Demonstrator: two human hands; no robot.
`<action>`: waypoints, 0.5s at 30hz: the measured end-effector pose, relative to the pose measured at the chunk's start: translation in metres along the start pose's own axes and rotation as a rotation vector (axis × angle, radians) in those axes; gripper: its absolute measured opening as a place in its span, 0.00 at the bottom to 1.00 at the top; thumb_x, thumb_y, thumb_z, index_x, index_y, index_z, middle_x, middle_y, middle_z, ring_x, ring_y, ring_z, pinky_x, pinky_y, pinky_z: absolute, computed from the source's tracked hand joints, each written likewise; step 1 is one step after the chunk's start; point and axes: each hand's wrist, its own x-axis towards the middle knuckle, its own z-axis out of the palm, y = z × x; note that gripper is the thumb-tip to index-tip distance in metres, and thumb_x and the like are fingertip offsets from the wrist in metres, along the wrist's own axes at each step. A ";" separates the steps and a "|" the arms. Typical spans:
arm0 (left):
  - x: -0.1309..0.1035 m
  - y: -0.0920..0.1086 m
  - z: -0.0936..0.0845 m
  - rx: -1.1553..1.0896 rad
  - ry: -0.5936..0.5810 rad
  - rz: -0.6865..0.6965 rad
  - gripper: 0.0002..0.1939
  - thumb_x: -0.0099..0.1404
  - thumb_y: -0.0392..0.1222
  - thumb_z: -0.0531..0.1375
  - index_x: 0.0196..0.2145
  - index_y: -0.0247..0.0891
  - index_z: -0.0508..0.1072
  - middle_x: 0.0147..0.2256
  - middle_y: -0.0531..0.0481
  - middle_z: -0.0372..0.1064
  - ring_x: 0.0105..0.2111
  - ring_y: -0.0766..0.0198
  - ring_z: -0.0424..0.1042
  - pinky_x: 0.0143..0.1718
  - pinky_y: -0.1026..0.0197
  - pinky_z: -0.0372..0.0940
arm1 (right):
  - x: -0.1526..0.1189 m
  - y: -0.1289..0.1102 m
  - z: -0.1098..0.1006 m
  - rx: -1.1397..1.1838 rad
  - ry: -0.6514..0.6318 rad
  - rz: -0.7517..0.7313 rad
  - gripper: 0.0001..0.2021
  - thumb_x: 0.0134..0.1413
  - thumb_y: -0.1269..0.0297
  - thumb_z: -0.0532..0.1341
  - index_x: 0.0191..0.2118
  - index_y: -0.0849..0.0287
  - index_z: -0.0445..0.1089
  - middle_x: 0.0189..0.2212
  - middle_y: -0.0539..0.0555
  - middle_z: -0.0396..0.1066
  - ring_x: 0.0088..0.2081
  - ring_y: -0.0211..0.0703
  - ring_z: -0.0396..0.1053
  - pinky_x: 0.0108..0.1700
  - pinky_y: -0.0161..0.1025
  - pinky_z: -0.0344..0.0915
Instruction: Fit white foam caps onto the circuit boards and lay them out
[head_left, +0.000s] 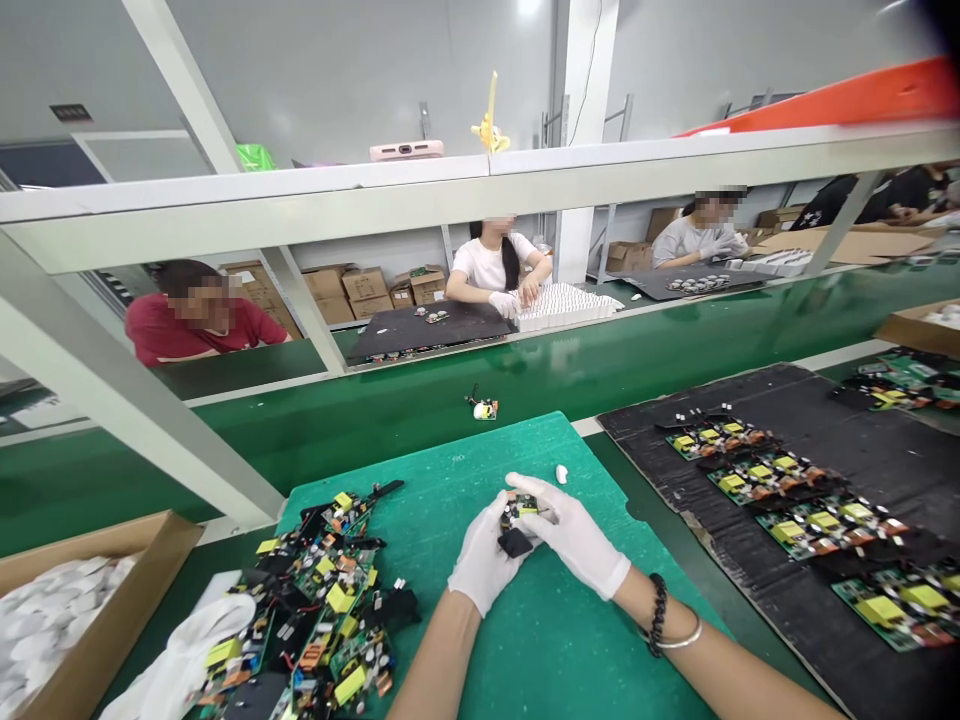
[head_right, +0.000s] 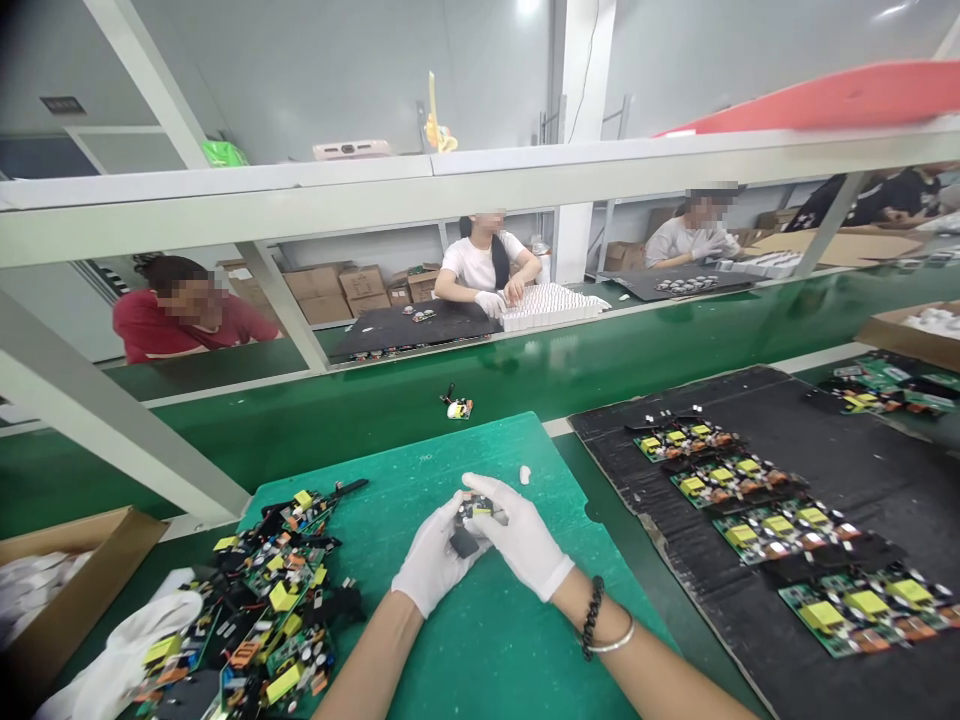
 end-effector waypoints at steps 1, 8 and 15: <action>-0.001 0.001 0.000 0.003 -0.007 -0.001 0.11 0.56 0.43 0.57 0.35 0.34 0.68 0.31 0.43 0.71 0.30 0.60 0.71 0.37 0.54 0.64 | 0.000 -0.001 0.000 0.012 0.004 0.004 0.21 0.48 0.66 0.58 0.51 0.52 0.62 0.53 0.53 0.60 0.53 0.45 0.58 0.56 0.44 0.55; -0.006 0.004 0.001 0.009 -0.004 -0.006 0.11 0.54 0.42 0.59 0.34 0.34 0.69 0.31 0.45 0.72 0.30 0.62 0.71 0.35 0.60 0.64 | -0.001 -0.007 0.000 -0.223 -0.038 -0.022 0.28 0.48 0.72 0.54 0.56 0.51 0.54 0.57 0.51 0.53 0.57 0.43 0.51 0.59 0.46 0.48; -0.007 0.002 0.001 -0.029 -0.003 0.036 0.08 0.55 0.39 0.58 0.32 0.33 0.69 0.31 0.44 0.71 0.33 0.59 0.71 0.37 0.60 0.64 | -0.002 0.003 0.010 -0.364 0.070 -0.154 0.30 0.38 0.83 0.49 0.49 0.51 0.62 0.49 0.52 0.62 0.52 0.41 0.58 0.56 0.44 0.55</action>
